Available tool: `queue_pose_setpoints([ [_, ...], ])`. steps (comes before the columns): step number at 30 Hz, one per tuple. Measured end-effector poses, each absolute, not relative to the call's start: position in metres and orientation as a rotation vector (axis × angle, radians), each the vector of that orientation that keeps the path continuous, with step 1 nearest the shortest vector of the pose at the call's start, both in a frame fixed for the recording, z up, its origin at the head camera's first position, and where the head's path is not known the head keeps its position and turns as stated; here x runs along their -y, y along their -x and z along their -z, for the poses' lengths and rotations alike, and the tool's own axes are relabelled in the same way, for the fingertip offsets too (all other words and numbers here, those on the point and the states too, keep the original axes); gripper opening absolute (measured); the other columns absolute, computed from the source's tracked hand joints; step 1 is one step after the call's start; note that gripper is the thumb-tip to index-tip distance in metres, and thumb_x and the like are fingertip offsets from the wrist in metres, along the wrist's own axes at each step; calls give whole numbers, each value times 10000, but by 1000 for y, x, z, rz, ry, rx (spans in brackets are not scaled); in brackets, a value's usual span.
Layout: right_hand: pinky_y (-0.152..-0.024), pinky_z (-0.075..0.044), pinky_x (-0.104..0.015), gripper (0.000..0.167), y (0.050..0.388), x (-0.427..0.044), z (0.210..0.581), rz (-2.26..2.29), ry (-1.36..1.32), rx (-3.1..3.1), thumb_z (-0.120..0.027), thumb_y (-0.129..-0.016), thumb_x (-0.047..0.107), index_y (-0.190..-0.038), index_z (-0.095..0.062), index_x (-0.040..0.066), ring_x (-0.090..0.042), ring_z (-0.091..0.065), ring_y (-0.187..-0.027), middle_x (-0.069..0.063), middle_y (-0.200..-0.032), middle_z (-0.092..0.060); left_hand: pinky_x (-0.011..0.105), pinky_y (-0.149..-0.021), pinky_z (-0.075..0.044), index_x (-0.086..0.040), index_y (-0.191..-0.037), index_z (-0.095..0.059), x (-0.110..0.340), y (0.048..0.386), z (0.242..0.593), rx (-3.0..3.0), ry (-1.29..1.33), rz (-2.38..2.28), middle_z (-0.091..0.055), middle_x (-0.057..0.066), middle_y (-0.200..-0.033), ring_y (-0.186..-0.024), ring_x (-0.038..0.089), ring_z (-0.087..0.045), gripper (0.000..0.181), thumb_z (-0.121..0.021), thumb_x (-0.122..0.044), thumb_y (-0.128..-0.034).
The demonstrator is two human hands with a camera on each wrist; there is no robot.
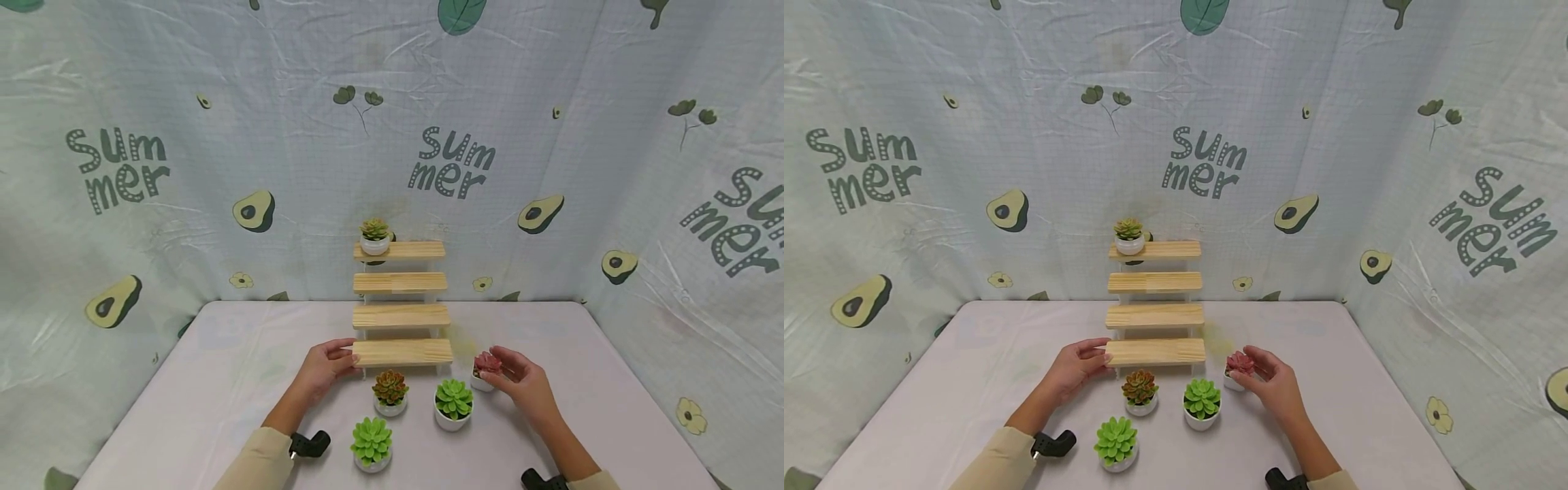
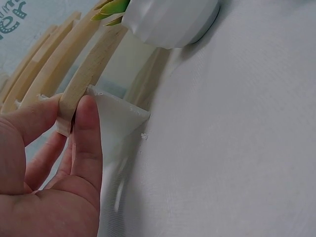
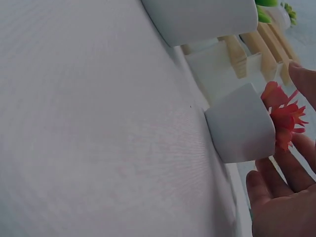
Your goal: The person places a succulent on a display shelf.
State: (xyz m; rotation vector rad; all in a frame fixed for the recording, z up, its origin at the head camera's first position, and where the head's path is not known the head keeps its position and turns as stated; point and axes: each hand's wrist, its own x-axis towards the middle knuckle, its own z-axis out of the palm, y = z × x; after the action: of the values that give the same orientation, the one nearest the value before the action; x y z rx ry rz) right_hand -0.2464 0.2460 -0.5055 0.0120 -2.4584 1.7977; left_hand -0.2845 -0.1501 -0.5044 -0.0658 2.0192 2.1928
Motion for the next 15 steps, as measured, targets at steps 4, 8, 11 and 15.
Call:
queue_pose_setpoints([
  [4,-979,-511,-92,758,245,-247,512,-1829,-5,2473,-874,-830,199,-1478,-515,34,77,-568,-1170,-176,-1482,-564,353,-832,-656,97,-1396,-549,149,284,504,-2021,77,-2196,-697,186,-1105,-892,185,-711,454,-653,64,-955],
  [8,-963,-498,-69,795,246,-247,516,-1835,24,2507,-872,-831,186,-1503,-476,31,81,-571,-1134,-210,-1469,-556,340,-823,-656,87,-1395,-556,149,285,505,-2018,84,-2197,-696,191,-1115,-900,189,-714,451,-654,61,-956],
  [11,-967,-496,-73,793,248,-248,517,-1844,44,2525,-873,-829,184,-1501,-479,36,51,-584,-1145,-211,-1462,-560,343,-826,-656,71,-1388,-572,148,286,506,-2025,96,-2193,-698,194,-1122,-907,193,-715,441,-653,63,-955],
  [15,-1002,-523,-135,752,250,-249,518,-1836,44,2554,-871,-833,186,-1470,-507,21,-94,-614,-1235,-212,-1450,-575,352,-829,-656,66,-1383,-580,148,287,507,-2041,104,-2186,-699,201,-1124,-908,196,-717,435,-656,62,-954],
])
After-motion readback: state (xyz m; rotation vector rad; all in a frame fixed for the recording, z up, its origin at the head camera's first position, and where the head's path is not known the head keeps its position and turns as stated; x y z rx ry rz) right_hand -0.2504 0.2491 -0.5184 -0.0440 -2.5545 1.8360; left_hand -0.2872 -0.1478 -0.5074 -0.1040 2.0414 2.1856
